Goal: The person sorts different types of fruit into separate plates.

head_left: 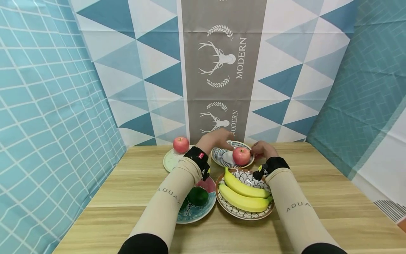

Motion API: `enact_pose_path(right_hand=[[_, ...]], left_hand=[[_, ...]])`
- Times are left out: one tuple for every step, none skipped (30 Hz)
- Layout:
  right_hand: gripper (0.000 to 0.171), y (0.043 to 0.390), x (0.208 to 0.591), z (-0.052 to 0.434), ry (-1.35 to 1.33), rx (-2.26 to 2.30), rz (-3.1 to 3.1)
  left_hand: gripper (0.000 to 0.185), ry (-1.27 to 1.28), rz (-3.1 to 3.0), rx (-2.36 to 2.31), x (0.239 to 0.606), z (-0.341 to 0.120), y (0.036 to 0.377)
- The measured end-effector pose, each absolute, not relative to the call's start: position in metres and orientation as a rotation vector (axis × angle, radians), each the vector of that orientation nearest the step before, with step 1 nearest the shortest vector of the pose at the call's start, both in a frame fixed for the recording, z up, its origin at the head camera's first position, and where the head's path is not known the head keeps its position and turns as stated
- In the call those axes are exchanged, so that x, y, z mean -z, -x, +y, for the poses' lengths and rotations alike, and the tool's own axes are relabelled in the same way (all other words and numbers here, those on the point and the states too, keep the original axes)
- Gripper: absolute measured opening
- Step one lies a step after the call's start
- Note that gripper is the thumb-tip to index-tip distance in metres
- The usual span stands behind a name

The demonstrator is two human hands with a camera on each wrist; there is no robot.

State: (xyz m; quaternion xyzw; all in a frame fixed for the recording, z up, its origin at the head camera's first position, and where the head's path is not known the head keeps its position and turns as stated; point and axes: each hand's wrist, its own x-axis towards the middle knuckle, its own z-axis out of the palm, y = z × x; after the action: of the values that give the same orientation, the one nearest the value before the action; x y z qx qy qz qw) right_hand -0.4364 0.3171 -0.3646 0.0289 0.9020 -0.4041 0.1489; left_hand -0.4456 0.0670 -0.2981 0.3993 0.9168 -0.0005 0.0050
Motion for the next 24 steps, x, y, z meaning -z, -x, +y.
enact_pose_path(right_hand=[[0.018,0.437,0.365,0.317,-0.086,1.152,2.598],[0.017,0.438,0.365,0.317,-0.089,1.147,2.598],[0.015,0.440,0.365,0.316,-0.097,1.141,2.599],[0.014,0.441,0.366,0.316,-0.101,1.134,2.598],[0.014,0.442,0.366,0.316,-0.100,1.128,2.597],[0.015,0.444,0.367,0.316,-0.100,1.120,2.594],[0.016,0.444,0.368,0.316,-0.102,1.120,2.592],[0.019,0.444,0.368,0.316,-0.100,1.119,2.587],[0.020,0.444,0.367,0.317,-0.095,1.117,2.585],[0.021,0.444,0.367,0.317,-0.099,1.120,2.586],[0.021,0.443,0.367,0.317,-0.099,1.117,2.589],[0.021,0.443,0.366,0.317,-0.099,1.116,2.590],[0.019,0.442,0.366,0.316,-0.105,1.115,2.591],[0.017,0.443,0.367,0.316,-0.108,1.112,2.590],[0.014,0.443,0.367,0.316,-0.108,1.109,2.591],[0.012,0.444,0.368,0.316,-0.120,1.108,2.594],[0.011,0.445,0.369,0.316,-0.120,1.105,2.592],[0.011,0.446,0.370,0.316,-0.128,1.109,2.589],[0.012,0.446,0.371,0.316,-0.131,1.104,2.590],[0.012,0.446,0.371,0.317,-0.133,1.107,2.589],[0.011,0.447,0.371,0.316,-0.139,1.107,2.589],[0.011,0.447,0.371,0.316,-0.144,1.107,2.590],[0.011,0.447,0.371,0.316,-0.148,1.107,2.588],[0.012,0.446,0.371,0.316,-0.149,1.105,2.590]], left_hand=[[0.055,-1.230,2.882,0.001,0.297,0.062,0.448],[0.055,-1.209,2.898,0.007,0.296,0.056,0.451],[0.055,-1.175,2.911,-0.001,0.296,0.050,0.453],[0.054,-1.144,2.923,-0.008,0.296,0.044,0.456],[0.053,-1.122,2.937,-0.008,0.297,0.038,0.458],[0.053,-1.093,2.951,-0.011,0.297,0.032,0.460],[0.054,-1.068,2.959,-0.018,0.297,0.025,0.462],[0.054,-1.053,2.966,-0.037,0.298,0.019,0.463],[0.056,-1.036,2.972,-0.057,0.298,0.013,0.464],[0.056,-1.029,2.980,-0.077,0.298,0.007,0.465],[0.055,-1.023,2.991,-0.098,0.298,0.002,0.466],[0.055,-1.013,2.997,-0.125,0.298,-0.004,0.466],[0.054,-1.013,3.001,-0.149,0.298,-0.010,0.467],[0.052,-1.004,3.010,-0.177,0.299,-0.015,0.467],[0.052,-0.991,3.020,-0.191,0.299,-0.021,0.467],[0.051,-0.980,3.025,-0.208,0.300,-0.026,0.468],[0.052,-0.968,3.028,-0.220,0.301,-0.031,0.469],[0.053,-0.957,3.032,-0.216,0.302,-0.037,0.470],[0.054,-0.951,3.037,-0.201,0.304,-0.042,0.472],[0.056,-0.945,3.041,-0.181,0.305,-0.047,0.474],[0.058,-0.934,3.044,-0.169,0.307,-0.053,0.476],[0.059,-0.921,3.046,-0.162,0.309,-0.058,0.478],[0.061,-0.904,3.047,-0.157,0.311,-0.062,0.479],[0.062,-0.889,3.049,-0.149,0.314,-0.067,0.481]])
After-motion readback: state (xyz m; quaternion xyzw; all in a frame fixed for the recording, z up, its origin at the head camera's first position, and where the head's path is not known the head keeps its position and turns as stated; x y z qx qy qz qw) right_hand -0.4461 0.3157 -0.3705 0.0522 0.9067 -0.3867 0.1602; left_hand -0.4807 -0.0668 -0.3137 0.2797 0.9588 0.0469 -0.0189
